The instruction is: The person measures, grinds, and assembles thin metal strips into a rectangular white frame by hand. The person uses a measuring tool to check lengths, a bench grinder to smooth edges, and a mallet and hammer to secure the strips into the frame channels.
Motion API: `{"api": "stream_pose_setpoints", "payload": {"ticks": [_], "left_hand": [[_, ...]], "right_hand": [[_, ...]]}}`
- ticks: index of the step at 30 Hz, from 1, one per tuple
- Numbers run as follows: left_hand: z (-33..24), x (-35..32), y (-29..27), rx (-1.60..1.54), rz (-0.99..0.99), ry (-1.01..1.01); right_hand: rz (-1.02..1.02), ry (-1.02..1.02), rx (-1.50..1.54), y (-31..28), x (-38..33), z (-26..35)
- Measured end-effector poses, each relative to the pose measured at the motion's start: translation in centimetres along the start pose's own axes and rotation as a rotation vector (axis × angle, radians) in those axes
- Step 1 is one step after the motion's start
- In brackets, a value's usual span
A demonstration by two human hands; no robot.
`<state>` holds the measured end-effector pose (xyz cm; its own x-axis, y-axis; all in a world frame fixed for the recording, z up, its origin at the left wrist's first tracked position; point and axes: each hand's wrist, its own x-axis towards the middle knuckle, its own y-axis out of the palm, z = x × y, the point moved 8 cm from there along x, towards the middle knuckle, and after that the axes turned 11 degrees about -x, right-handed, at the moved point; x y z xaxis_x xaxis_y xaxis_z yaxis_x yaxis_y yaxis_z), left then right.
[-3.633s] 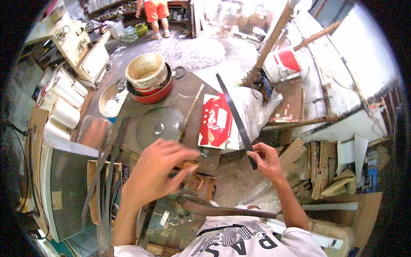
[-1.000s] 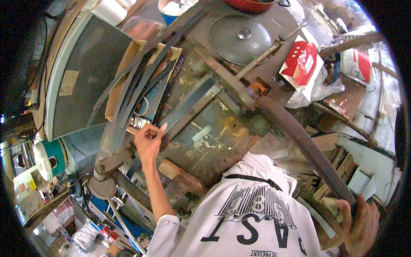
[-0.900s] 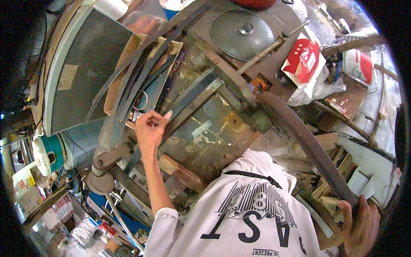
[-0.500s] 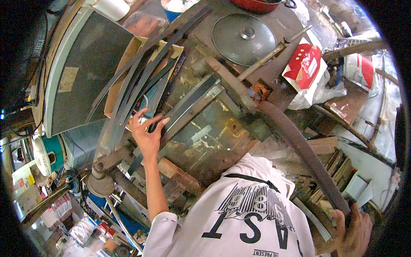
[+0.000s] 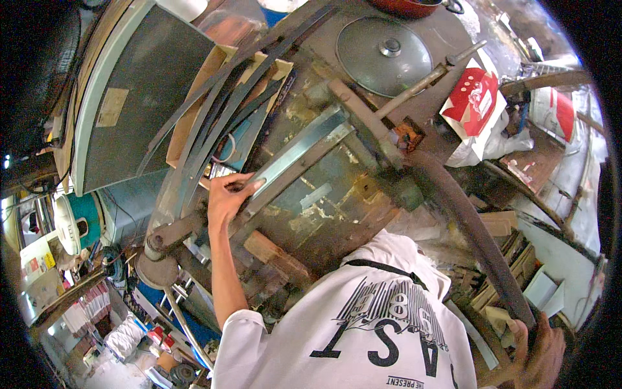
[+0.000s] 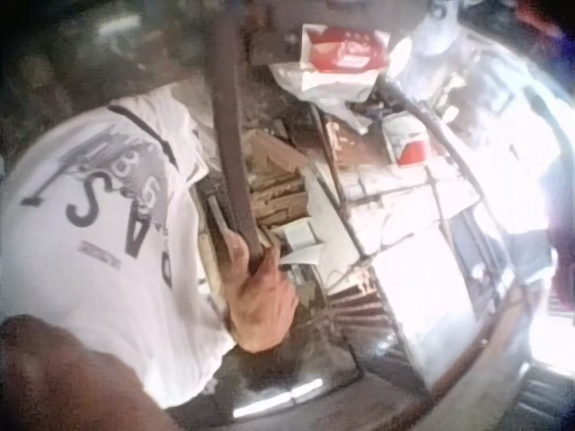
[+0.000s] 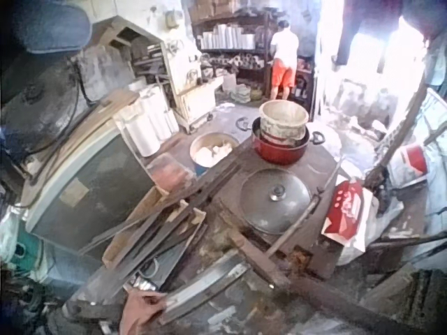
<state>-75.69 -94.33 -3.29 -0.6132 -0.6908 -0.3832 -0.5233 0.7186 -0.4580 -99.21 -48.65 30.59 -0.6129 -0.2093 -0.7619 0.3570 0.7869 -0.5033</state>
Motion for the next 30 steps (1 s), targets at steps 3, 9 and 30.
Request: {"api": "stream_pose_setpoints", "payload": {"ticks": [3,9,30], "left_hand": [[2.0,0.4,0.6,-0.116,0.088,-0.107],[-3.0,2.6,2.4,-0.124,0.144,0.021],[-8.4,6.0,9.6,-0.003,0.732,0.596]], "right_hand": [[-0.013,0.016,0.000,-0.5,0.1,-0.7],[-0.254,-0.419,-0.119,0.0,-1.5,-0.3],[-0.047,-0.021,0.034,-0.2,0.9,0.7]]}}
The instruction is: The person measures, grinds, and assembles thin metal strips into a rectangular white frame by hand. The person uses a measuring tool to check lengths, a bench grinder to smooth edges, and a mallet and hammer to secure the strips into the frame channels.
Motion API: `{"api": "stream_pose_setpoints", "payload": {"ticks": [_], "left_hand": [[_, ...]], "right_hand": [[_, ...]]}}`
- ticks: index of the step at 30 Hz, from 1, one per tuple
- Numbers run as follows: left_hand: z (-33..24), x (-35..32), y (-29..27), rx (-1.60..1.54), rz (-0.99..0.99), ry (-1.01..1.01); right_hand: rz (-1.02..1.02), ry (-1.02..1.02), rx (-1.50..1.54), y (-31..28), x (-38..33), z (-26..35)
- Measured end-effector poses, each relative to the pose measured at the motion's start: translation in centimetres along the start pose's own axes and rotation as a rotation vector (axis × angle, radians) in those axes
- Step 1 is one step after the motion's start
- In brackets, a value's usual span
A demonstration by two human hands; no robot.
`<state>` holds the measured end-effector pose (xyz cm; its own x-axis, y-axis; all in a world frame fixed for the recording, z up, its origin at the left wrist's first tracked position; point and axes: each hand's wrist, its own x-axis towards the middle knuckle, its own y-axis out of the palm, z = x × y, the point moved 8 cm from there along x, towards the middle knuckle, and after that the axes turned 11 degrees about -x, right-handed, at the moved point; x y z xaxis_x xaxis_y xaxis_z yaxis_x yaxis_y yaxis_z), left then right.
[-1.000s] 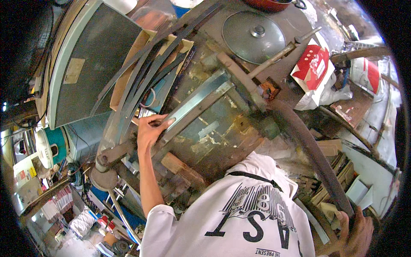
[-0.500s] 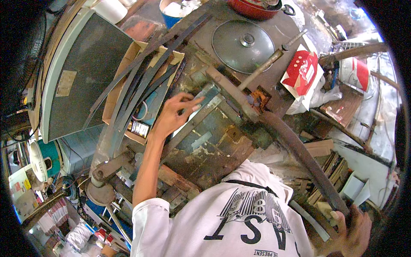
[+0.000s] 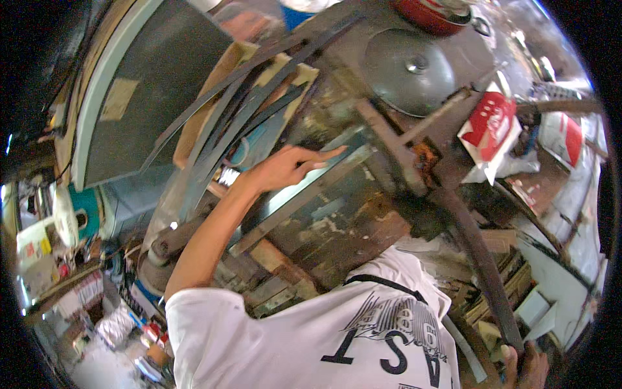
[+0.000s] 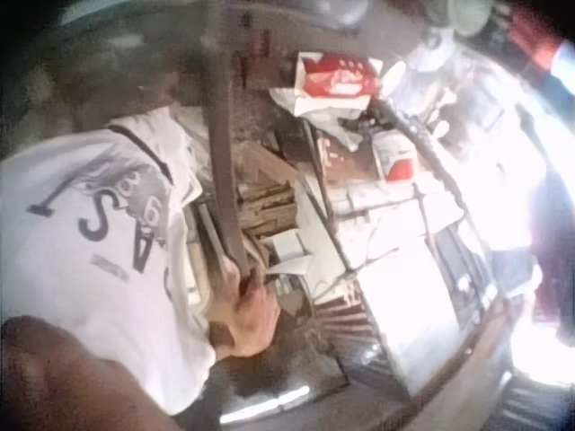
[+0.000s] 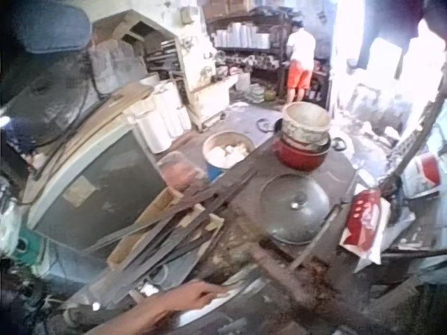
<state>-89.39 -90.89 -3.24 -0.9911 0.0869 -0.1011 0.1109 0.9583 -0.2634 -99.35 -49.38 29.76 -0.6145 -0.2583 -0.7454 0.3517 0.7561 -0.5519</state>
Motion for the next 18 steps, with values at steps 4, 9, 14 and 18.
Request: {"api": "stream_pose_setpoints", "payload": {"ticks": [4,9,14,18], "left_hand": [[-0.5,-0.3,0.2,0.111,0.011,-0.345],[-2.7,1.4,0.5,0.110,-0.059,-0.177],[-2.2,1.0,-0.2,0.290,-0.069,-0.285],[-0.8,-0.4,0.1,0.146,-0.251,-0.186]], "right_hand": [[0.060,0.192,0.074,0.2,0.4,0.8],[-0.355,0.173,0.253,17.2,6.0,-3.2],[-0.596,-0.080,0.689,26.7,17.8,3.5],[-0.585,-0.068,0.721,27.1,19.7,4.8]]}}
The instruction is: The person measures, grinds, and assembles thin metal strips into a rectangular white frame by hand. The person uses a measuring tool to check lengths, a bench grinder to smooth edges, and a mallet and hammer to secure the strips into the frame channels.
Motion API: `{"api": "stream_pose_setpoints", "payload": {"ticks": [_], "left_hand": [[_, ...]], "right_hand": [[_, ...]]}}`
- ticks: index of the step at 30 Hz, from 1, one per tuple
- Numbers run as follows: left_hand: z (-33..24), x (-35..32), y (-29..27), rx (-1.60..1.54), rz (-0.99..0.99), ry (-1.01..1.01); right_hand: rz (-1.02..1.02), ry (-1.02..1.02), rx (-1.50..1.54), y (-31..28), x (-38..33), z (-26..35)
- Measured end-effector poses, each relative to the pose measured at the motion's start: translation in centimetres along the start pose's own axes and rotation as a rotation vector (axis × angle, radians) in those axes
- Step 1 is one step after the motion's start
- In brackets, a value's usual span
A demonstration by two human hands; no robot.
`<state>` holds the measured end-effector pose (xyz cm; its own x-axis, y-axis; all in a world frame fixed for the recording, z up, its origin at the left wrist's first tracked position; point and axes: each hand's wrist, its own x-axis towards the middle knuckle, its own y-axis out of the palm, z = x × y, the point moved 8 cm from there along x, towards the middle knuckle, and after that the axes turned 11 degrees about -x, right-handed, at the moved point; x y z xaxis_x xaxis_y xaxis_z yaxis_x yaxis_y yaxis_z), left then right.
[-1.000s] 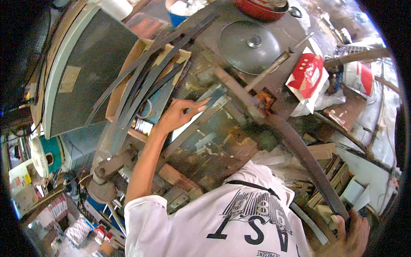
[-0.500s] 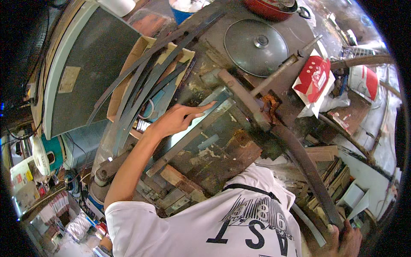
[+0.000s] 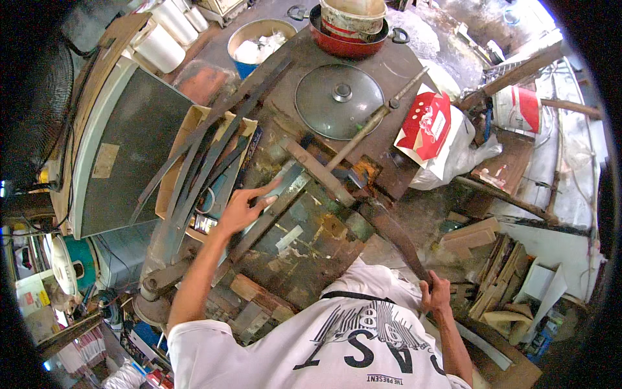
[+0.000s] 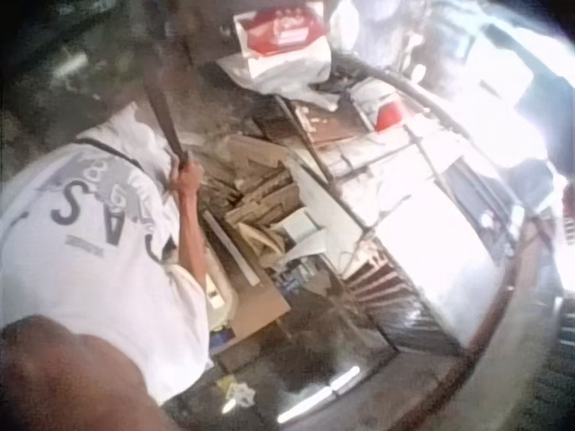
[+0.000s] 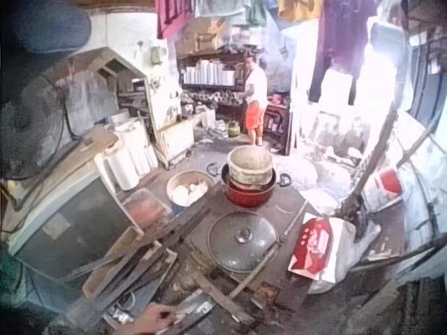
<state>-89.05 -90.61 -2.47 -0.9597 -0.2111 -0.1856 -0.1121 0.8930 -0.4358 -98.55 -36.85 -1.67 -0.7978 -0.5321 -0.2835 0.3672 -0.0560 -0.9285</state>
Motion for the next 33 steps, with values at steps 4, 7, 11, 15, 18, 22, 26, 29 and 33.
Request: {"api": "stream_pose_setpoints", "payload": {"ticks": [4,7,11,15,18,22,26,29,33], "left_hand": [[0.1,-2.9,-3.3,0.028,-0.321,-0.077],[-3.1,-4.0,-4.4,0.235,-0.475,0.036],[-18.1,-2.4,0.1,0.118,-0.346,0.239],[-28.7,-2.8,3.5,0.039,-0.167,0.329],[-32.9,-1.3,7.8,-0.042,-0.008,0.225],[-38.1,-1.2,15.7,-0.032,0.235,0.317],[-44.9,-5.9,26.4,-0.076,0.530,0.402],[-45.9,-10.8,33.5,-0.052,0.610,0.611],[-53.7,-19.1,44.7,-0.160,1.245,1.351]], "right_hand": [[0.039,0.020,0.075,0.4,-0.1,0.3],[0.083,0.051,0.033,0.8,-0.6,-0.4],[-0.419,0.026,0.392,-13.6,4.6,7.1],[-0.373,-0.216,0.912,-23.1,8.3,16.2],[-0.210,-0.074,1.214,-23.5,7.3,13.8],[-0.363,0.029,1.274,-25.5,-0.2,6.7],[-0.588,0.273,1.431,-24.6,-13.3,-0.6],[-0.982,0.268,1.132,-22.7,-24.4,-5.1],[-1.757,0.532,0.532,-19.6,-44.9,-5.7]]}}
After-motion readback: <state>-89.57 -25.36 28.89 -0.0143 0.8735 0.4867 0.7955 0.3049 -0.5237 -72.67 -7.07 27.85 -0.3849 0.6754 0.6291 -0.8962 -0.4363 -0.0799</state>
